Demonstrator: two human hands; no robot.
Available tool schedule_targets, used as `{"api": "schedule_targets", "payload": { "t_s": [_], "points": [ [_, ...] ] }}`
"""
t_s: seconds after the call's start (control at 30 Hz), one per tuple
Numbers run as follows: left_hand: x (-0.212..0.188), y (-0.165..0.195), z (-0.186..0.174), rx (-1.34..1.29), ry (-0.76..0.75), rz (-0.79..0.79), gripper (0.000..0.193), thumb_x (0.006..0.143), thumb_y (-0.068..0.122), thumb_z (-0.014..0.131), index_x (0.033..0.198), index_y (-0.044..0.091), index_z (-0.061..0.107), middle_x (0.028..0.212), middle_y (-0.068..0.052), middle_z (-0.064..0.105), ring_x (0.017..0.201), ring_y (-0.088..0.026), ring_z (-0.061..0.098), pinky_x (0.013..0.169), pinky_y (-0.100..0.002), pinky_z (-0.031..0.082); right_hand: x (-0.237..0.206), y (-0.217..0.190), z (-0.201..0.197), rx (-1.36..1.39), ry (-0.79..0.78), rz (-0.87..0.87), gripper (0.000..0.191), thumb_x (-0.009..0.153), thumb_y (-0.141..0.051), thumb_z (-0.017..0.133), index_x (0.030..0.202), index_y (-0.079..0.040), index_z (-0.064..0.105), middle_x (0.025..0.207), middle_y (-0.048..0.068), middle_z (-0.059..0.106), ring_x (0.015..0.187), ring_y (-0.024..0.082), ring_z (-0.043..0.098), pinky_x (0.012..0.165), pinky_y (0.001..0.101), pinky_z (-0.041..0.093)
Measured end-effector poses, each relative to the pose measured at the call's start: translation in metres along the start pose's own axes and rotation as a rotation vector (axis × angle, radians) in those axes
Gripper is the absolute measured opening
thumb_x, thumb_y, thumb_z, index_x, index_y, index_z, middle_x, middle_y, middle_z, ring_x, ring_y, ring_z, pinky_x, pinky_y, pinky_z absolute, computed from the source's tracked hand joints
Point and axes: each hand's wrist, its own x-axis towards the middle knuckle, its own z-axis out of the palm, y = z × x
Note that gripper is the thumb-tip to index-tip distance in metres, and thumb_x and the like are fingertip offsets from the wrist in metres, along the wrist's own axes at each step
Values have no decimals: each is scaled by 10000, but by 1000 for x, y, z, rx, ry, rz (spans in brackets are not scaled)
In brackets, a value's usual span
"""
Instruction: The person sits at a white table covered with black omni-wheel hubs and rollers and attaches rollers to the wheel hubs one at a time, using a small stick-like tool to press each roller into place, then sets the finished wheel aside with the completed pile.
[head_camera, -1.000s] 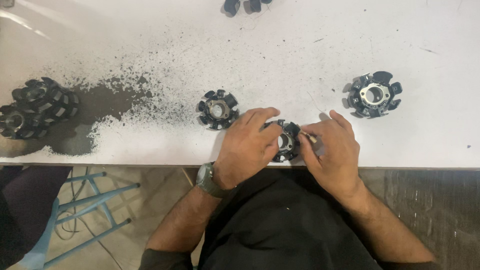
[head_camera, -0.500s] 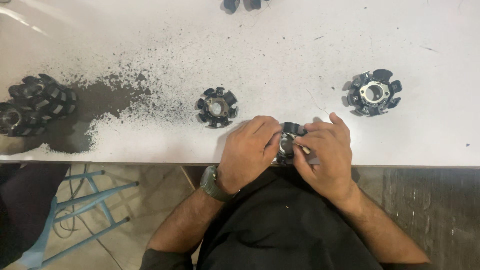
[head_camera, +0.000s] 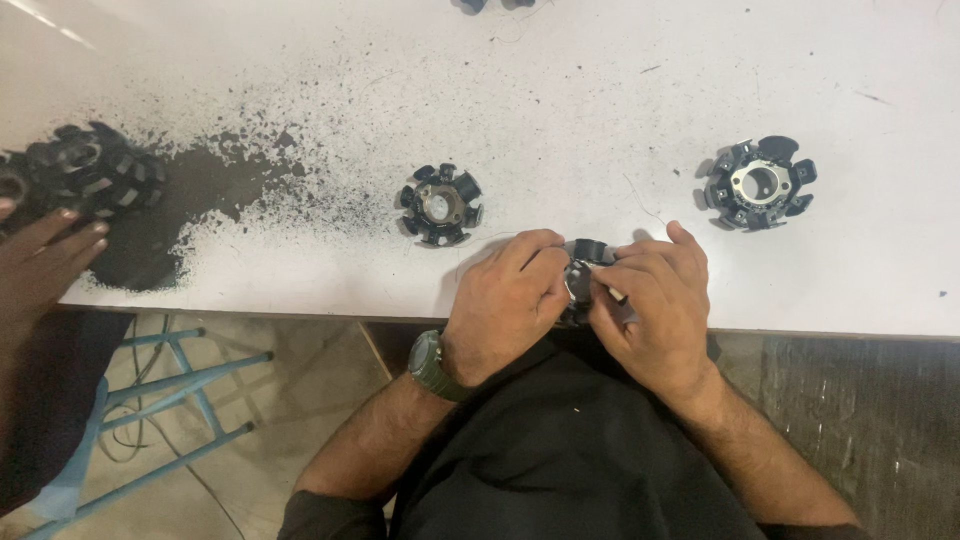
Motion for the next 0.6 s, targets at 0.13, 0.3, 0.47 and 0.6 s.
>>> {"api": "schedule_targets", "payload": {
  "t_s": [0.13,0.3,0.47,0.6],
  "points": [
    [-3,-3,0,1,-20,7,175,849,65,708,1010,46,642,1193,-103,672,1012,-312,696,834,-420,582,0,0,-1,34,10,34,329,773,2,817,1040,-99,652,1012,75,678,1085,282,639,1174,564,399],
    [-8,-3,4,-3,28,27,185,847,79,724,1000,51,624,1198,-106,653,1046,-312,690,866,-416,586,-2,-4,1,54,27,-50,342,794,18,825,1066,-81,643,1006,69,671,1080,293,663,1140,548,438],
    [-12,-4,9,9,32,2,205,828,61,719,1009,43,625,1189,-114,643,1045,-316,683,855,-416,582,1,-5,4,56,24,-37,346,805,40,816,1078,-71,635,1040,90,669,1089,298,667,1116,538,495],
    [-11,0,10,14,61,8,188,839,42,703,1003,46,612,1196,-113,639,1040,-313,686,853,-412,587,0,-7,3,-1,-6,-31,337,792,55,808,1055,-86,652,1021,87,673,1081,310,657,1105,525,504]
  ]
}}
